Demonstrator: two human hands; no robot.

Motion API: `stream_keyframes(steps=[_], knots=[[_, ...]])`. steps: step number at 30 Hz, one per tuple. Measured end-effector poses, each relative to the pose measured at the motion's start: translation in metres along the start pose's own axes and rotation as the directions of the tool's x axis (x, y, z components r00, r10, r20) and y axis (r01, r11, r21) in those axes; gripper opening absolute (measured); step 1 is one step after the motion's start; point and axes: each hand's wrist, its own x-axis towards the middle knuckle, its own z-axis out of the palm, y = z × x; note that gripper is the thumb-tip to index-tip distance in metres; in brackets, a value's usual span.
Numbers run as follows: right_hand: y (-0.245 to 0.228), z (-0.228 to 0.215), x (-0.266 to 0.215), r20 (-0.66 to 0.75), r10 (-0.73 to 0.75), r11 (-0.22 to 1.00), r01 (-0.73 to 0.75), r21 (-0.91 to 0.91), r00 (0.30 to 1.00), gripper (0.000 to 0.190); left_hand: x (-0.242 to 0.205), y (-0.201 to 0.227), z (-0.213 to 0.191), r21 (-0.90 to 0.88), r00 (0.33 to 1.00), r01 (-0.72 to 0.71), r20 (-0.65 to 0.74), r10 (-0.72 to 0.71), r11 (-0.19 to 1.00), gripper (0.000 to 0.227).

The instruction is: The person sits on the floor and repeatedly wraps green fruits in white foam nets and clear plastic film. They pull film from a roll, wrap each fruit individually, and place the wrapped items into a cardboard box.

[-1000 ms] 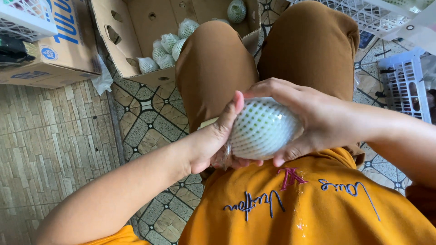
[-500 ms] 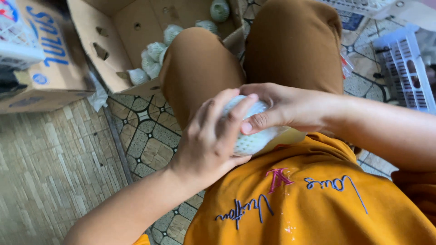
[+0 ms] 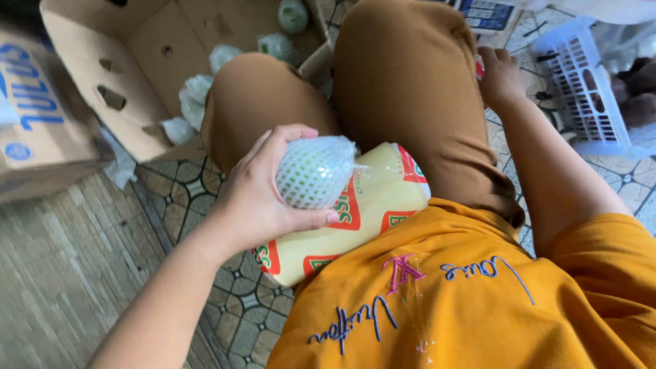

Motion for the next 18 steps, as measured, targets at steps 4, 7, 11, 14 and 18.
stream_keyframes(steps=[4,7,11,14,18], knots=[[0.024,0.026,0.019,0.158,0.067,0.997,-0.062,-0.040,0.985,0.047,0.004,0.005,-0.004,-0.031,0.997,0.058,0.045,-0.056,0.998,0.097],[0.035,0.036,0.022,0.129,0.201,0.979,-0.195,-0.058,0.971,0.052,0.006,0.000,-0.003,-0.063,0.999,0.002,0.044,0.000,0.998,0.093],[0.050,0.032,0.003,-0.043,0.349,0.922,-0.335,0.196,0.936,0.042,0.007,-0.006,0.005,-0.130,0.999,-0.011,-0.038,0.006,0.991,0.081],[0.064,0.019,-0.021,-0.411,0.346,0.730,0.033,0.682,0.843,0.055,0.005,-0.009,0.007,-0.203,0.996,-0.060,-0.082,0.044,0.977,0.081],[-0.021,-0.075,-0.116,-0.158,0.207,0.202,0.116,0.973,0.965,0.022,0.007,-0.015,0.011,-0.205,0.997,-0.058,-0.063,0.046,0.977,0.080]])
